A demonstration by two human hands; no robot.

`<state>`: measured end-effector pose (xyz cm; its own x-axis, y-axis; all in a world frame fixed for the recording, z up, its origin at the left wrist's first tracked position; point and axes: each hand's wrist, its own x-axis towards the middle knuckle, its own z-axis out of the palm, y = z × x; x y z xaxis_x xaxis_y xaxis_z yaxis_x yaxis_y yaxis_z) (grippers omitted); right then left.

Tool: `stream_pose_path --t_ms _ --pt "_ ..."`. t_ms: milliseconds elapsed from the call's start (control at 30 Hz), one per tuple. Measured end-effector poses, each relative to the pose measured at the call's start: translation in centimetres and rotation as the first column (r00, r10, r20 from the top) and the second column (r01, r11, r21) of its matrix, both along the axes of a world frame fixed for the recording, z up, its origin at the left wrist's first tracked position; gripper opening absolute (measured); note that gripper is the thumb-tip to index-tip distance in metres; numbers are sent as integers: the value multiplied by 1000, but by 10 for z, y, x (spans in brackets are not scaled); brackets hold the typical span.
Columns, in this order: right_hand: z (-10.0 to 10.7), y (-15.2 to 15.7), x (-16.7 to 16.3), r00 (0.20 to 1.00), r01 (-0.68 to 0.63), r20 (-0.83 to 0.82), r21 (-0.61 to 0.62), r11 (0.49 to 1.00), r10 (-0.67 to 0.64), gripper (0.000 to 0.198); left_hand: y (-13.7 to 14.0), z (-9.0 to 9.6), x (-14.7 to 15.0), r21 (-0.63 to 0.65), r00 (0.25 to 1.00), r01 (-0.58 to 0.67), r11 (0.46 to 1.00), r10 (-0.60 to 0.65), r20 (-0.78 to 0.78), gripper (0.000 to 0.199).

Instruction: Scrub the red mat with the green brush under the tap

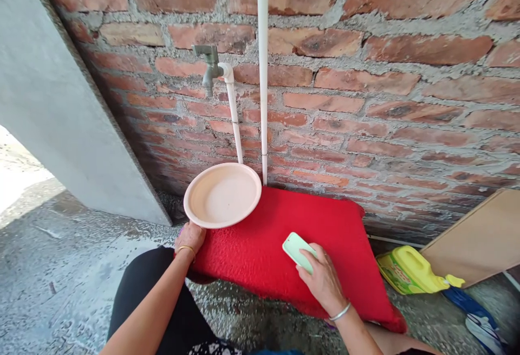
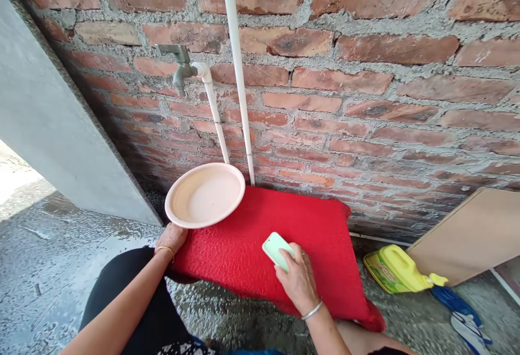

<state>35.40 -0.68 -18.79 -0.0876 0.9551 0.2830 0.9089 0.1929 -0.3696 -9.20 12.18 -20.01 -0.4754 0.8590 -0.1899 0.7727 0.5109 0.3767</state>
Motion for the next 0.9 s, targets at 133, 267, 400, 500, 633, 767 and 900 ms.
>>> stream_pose_path --t_ms 133,267,400,500,633,767,900 --pt "4 8 68 973 231 -6 42 972 -231 35 2 -4 0 9 1000 -7 1000 7 -4 56" --pt "8 5 98 931 364 -62 104 926 -359 41 2 -2 1 4 1000 -21 1000 21 -8 58" --pt "4 -6 52 972 216 -111 96 972 -206 32 1 2 0 -28 1000 24 999 -23 6 62" --pt "0 -12 11 997 29 -79 53 998 -25 27 1 2 -2 -14 999 42 999 -42 -4 61" --pt "0 -8 25 998 59 -28 32 998 -58 29 1 1 -3 -3 999 29 1000 -29 -20 59" --pt "7 0 101 945 325 25 68 943 -327 36 1 2 -1 -25 1000 24 999 -24 -12 59" --pt "14 1 138 841 533 39 106 839 -539 43 0 6 3 -24 1000 6 1000 -6 3 62"
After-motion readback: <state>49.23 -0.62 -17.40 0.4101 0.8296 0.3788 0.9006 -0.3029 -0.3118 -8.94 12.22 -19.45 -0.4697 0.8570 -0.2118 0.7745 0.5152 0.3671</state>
